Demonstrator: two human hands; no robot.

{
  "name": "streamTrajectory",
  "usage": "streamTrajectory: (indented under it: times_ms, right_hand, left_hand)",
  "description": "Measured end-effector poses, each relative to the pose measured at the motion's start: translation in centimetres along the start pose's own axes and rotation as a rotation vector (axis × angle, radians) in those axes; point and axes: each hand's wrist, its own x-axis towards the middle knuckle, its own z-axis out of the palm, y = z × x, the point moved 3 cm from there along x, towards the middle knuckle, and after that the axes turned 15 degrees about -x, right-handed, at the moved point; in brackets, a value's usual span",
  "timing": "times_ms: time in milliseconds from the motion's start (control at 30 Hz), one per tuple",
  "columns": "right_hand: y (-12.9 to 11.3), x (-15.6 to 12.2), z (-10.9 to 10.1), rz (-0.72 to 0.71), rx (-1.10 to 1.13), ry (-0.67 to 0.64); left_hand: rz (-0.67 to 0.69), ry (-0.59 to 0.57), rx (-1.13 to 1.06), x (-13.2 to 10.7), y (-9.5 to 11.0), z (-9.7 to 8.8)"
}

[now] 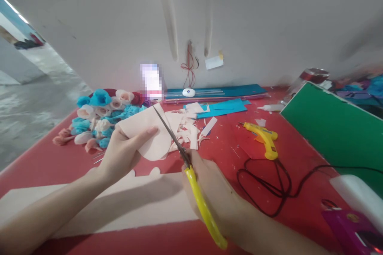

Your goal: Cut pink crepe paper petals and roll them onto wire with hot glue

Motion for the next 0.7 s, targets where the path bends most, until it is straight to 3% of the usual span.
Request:
streamTrajectory:
  times_ms: [400, 700]
  right_hand:
    - [0.21, 0.17, -0.05, -0.009, -0.125, 0.074]
    - [0.40, 0.07, -0.01, 0.038, -0.305, -0.060]
  left_hand:
    - [-0.014, 0.004, -0.011, -0.28, -0.01, 0.16]
    - [0.005, -0.011, -0.020, -0.02, -0.18, 0.09]
